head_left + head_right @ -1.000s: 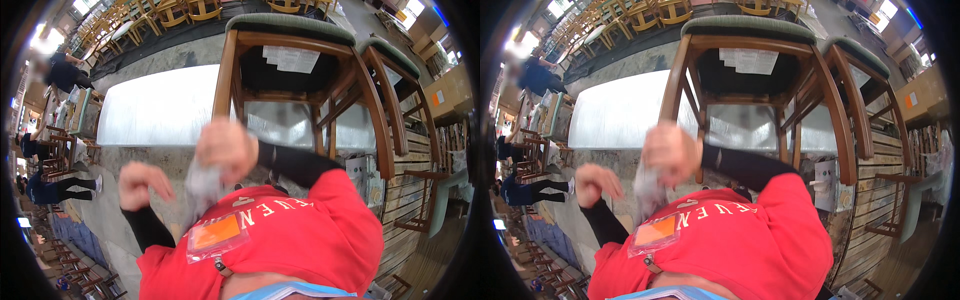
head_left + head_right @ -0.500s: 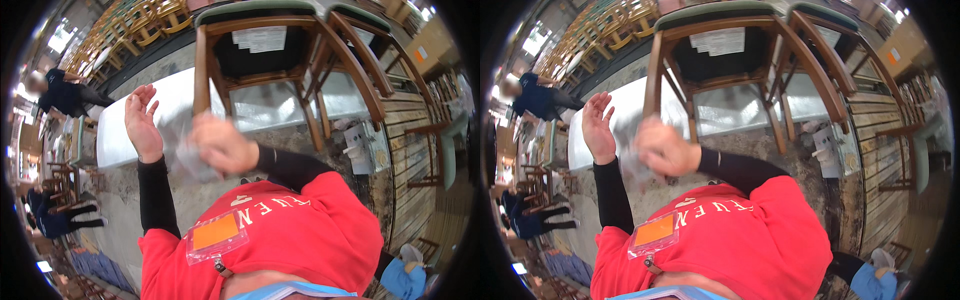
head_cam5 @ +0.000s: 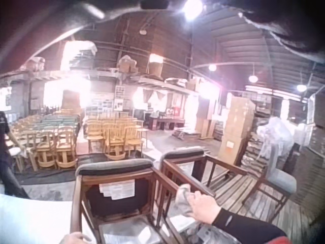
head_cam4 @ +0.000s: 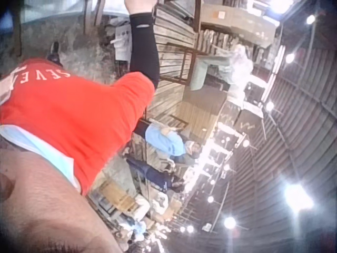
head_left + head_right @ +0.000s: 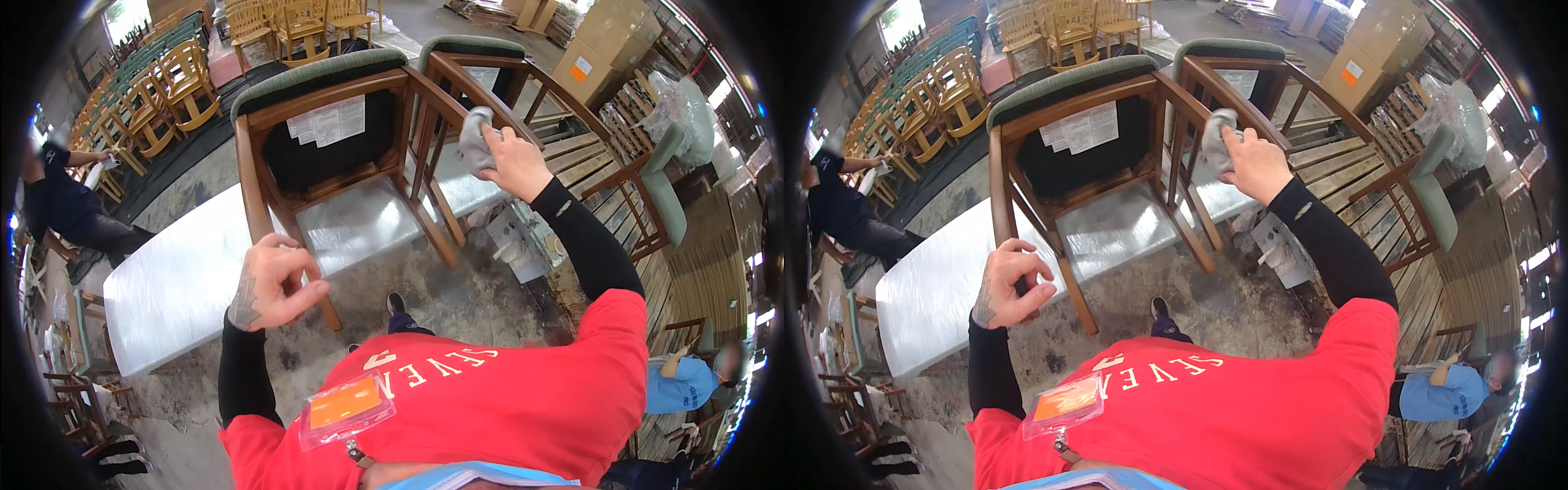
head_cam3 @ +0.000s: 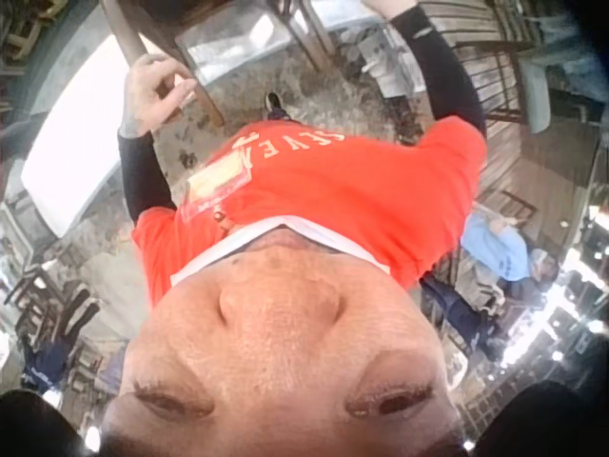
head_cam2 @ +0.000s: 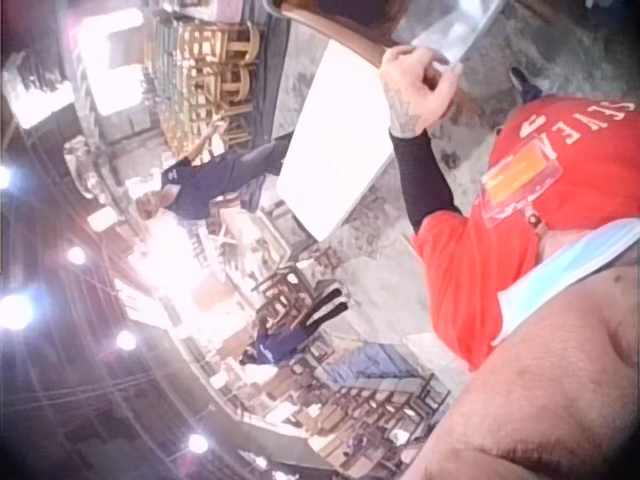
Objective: The person wipes the underside and frame of a wooden chair with a cloth, then lifts and repositions the chair to access different areas. The person repeats this process on multiple chairs in a warehouse-like space.
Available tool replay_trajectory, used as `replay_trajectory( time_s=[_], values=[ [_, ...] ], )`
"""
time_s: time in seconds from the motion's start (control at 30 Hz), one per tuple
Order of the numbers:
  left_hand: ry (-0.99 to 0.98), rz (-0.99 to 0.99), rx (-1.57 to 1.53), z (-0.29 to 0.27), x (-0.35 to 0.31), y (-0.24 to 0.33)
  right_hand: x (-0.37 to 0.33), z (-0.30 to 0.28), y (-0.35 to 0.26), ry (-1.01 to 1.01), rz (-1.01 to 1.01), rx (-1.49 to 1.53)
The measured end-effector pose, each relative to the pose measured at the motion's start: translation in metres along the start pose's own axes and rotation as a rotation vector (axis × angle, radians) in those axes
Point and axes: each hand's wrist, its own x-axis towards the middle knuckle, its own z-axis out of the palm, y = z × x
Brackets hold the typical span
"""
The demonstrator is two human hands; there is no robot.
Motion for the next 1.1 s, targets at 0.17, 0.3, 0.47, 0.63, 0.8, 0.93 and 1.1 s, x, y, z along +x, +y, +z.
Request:
replay_trajectory(
  time_s=[0.17, 0.3, 0.47, 0.63, 0.8, 0.93, 1.1],
  values=[
    [0.012, 0.019, -0.040, 0.001, 0.000, -0.002, 0.109, 0.032, 0.003, -0.127, 0.060, 0.105],
    [0.062, 0.056, -0.064, 0.004, -0.003, -0.005, 0.212, 0.060, -0.012, -0.050, 0.237, 0.161],
    [0.089, 0.040, -0.130, 0.012, 0.001, -0.003, 0.244, 0.074, -0.003, -0.019, 0.211, -0.024],
    [0.174, -0.055, -0.085, 0.009, -0.003, -0.004, 0.158, 0.045, 0.002, -0.114, 0.022, 0.190],
    [0.118, 0.014, -0.118, 0.007, 0.000, -0.009, -0.011, -0.026, 0.022, -0.301, 0.119, 0.139],
    [0.112, 0.080, -0.145, 0.007, 0.002, -0.014, 0.036, -0.014, 0.028, -0.386, 0.063, 0.102],
    [0.162, 0.068, -0.143, 0.009, 0.000, -0.015, 0.216, 0.049, 0.001, -0.313, 0.072, 0.022]
  ],
)
